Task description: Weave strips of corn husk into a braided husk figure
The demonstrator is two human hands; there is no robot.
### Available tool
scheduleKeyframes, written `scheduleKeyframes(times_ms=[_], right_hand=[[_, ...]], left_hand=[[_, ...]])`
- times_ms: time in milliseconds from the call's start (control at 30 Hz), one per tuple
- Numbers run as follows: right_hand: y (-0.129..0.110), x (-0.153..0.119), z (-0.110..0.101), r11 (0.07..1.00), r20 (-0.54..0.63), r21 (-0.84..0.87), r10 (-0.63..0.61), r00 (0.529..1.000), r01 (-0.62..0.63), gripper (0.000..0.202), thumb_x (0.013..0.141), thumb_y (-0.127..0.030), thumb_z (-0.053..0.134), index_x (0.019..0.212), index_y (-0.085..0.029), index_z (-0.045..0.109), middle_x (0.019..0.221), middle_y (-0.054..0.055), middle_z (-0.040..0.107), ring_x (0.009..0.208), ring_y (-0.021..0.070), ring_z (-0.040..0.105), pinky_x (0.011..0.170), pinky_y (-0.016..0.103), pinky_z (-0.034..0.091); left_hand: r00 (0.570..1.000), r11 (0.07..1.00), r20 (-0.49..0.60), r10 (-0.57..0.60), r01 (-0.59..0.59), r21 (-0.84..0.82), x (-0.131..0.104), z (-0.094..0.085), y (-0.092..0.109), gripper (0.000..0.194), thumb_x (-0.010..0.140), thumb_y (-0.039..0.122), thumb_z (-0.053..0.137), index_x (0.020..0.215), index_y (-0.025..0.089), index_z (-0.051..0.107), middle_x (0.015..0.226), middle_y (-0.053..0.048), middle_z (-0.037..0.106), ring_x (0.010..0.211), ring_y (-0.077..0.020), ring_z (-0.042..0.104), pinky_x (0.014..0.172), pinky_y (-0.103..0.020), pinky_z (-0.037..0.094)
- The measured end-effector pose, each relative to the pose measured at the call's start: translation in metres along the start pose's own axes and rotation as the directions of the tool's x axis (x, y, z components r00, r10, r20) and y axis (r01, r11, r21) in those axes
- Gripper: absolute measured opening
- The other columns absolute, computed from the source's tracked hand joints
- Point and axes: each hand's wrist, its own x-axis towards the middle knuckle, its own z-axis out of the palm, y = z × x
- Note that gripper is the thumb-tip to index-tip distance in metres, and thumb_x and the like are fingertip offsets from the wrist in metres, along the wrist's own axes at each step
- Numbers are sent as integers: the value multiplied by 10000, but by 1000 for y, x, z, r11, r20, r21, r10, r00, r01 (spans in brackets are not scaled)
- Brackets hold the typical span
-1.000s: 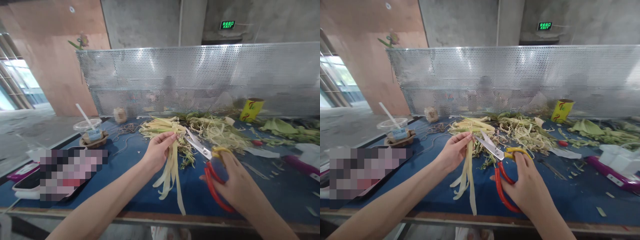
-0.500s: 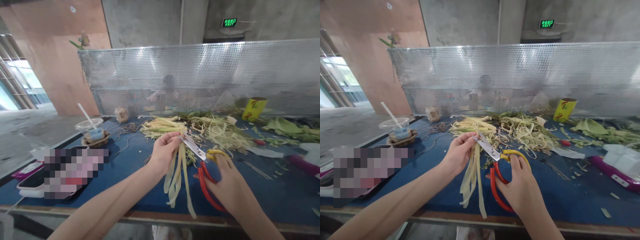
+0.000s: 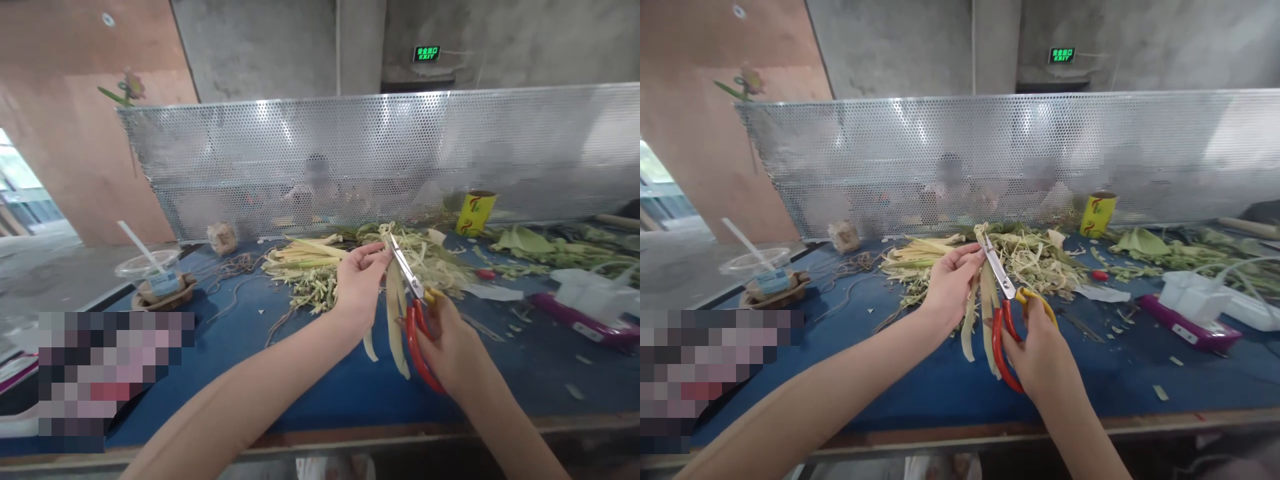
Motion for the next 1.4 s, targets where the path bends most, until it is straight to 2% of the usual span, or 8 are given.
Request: scheduleKeyframes(times_ms=[433, 667, 767, 900, 1067, 1167, 1300, 1400], right_hand=[[24, 20, -25, 922, -23, -275, 277, 961, -273, 414, 752, -562, 362, 893, -191, 481, 567, 58, 579, 542, 247, 584, 477, 284, 379], [44, 32, -26, 890, -12, -329, 331, 944, -316, 550, 788, -593, 259, 935, -147, 546, 664, 144, 626, 621, 274, 617, 518, 325, 411], [53, 36, -29, 868, 0, -339, 386, 923, -363, 644, 773, -638, 217, 962, -117, 545, 710, 175, 634, 658, 290, 627, 526, 340, 428], [55, 41, -31, 839, 77, -410, 422, 903, -357, 695, 758, -662, 183, 922, -111, 573, 715, 194, 637, 657, 312, 629, 525, 375, 434], [32, 49, -19, 829, 228, -490, 420, 878, -270, 530, 738, -614, 323, 739, -174, 618, 730, 154, 650, 689, 314, 636, 595, 426, 435], [19, 52, -5, 834, 246, -495, 403, 881, -243, 434, 737, -531, 399, 666, -156, 604, 744, 161, 649, 700, 310, 637, 608, 418, 441], [13, 56, 7, 850, 267, -488, 360, 894, -197, 301, 715, -395, 497, 769, -115, 594, 655, 139, 636, 623, 273, 630, 535, 358, 454], [2, 57, 6, 854, 243, -501, 291, 925, -137, 317, 715, -397, 522, 784, -94, 589, 745, 190, 630, 719, 306, 617, 584, 394, 455]], left_hand=[[981, 982, 47, -189, 190, -19, 33, 53, -34, 69, 676, 103, 636, 731, 113, 597, 529, 25, 583, 491, -76, 565, 565, -214, 459], [963, 963, 25, -268, 269, -27, 54, 69, -52, 43, 669, 71, 630, 662, 97, 596, 501, 12, 575, 444, -81, 548, 548, -233, 464], [966, 966, -20, -257, 256, -14, 57, 59, -44, 56, 658, 74, 644, 672, 100, 596, 522, 6, 582, 425, -68, 519, 489, -210, 428], [974, 974, -24, -226, 226, -8, 47, 29, -17, 48, 667, 102, 645, 698, 104, 607, 602, -9, 614, 397, -50, 478, 407, -197, 367], [987, 986, 92, -134, 142, -90, 16, -4, 30, 59, 682, 158, 649, 731, 132, 628, 748, -13, 647, 515, -67, 545, 476, -210, 450], [988, 990, 127, -83, 97, -104, 0, -18, 53, 85, 688, 162, 649, 767, 136, 631, 786, -27, 652, 602, -83, 575, 539, -210, 481], [988, 994, 139, -69, 79, -73, -14, -39, 65, 107, 692, 159, 646, 792, 137, 614, 748, -20, 633, 616, -93, 581, 566, -231, 499], [988, 996, 144, -55, 65, -66, -18, -54, 64, 84, 677, 137, 648, 748, 135, 603, 708, -7, 615, 622, -100, 585, 553, -234, 498]])
